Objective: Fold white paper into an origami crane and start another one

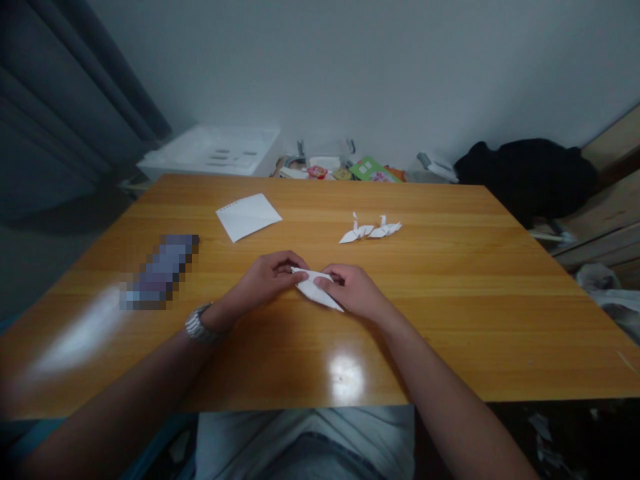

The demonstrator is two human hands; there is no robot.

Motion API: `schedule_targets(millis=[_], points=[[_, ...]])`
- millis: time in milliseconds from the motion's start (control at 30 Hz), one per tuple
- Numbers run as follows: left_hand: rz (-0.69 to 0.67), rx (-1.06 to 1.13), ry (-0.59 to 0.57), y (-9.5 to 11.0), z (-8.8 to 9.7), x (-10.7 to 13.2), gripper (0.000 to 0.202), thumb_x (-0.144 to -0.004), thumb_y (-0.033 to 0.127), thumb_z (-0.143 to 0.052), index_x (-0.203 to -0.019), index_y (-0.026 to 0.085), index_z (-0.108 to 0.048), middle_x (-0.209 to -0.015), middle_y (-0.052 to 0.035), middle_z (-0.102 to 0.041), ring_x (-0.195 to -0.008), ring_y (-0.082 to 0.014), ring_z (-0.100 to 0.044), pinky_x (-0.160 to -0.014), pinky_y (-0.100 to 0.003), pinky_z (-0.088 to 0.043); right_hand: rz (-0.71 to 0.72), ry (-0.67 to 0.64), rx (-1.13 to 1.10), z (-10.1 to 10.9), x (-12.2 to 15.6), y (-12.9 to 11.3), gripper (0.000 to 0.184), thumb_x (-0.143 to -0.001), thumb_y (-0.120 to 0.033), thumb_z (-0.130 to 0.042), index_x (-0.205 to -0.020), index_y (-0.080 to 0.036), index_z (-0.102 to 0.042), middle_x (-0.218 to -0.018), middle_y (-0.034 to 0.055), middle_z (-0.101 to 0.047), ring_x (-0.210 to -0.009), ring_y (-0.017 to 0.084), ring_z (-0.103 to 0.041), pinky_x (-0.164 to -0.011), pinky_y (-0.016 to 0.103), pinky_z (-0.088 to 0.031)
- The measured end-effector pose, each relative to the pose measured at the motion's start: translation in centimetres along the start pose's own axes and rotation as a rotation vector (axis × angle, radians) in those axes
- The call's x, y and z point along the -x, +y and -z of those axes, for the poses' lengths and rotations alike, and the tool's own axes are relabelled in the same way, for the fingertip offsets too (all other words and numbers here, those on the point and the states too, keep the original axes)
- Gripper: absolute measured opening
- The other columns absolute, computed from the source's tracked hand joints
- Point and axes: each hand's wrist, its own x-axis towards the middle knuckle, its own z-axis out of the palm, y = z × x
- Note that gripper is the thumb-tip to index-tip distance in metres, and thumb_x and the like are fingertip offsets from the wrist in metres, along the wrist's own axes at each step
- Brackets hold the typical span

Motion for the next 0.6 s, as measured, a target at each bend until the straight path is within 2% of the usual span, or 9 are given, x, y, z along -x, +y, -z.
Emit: schedule_targets(millis=[167,400,600], points=[[0.041,0.051,0.018,-0.20,0.08,-0.06,0.030,-0.080,0.042,-0.078,-0.087,0.014,-0.069,-0.090,-0.0062,-0.076,-0.082,-0.0177,-0.071,-0.074,-0.027,-0.055,-0.037,-0.025,-0.054,0.29,0.02,0.08,0.038,-0.092,-0.050,-0.061,-0.091,-0.014,-0.071,-0.075,0.0028,-0.063,-0.062,0.013,-0.051,-0.054,0.025,-0.036],[0.077,0.070,0.018,0.08,0.02,0.03,0.031,-0.081,0.044,-0.077,-0.086,0.014,-0.069,-0.088,-0.0055,-0.074,-0.080,-0.0165,-0.069,-0.073,-0.027,-0.053,0.031,0.027,0.014,0.32,-0.01,0.56,0.035,-0.094,-0.048,-0.060,-0.090,-0.015,-0.072,-0.078,0.0034,-0.066,-0.066,0.015,-0.054,-0.058,0.025,-0.038],[0.026,0.090,0.037,0.01,-0.10,-0.07,0.027,-0.083,0.039,-0.076,-0.092,0.015,-0.067,-0.089,-0.0038,-0.071,-0.080,-0.0137,-0.066,-0.073,-0.025,-0.052,0.082,0.076,0.049,-0.09,-0.14,0.74,0.031,-0.095,-0.045,-0.061,-0.101,-0.018,-0.074,-0.084,0.0026,-0.071,-0.070,0.016,-0.057,-0.061,0.026,-0.040]])
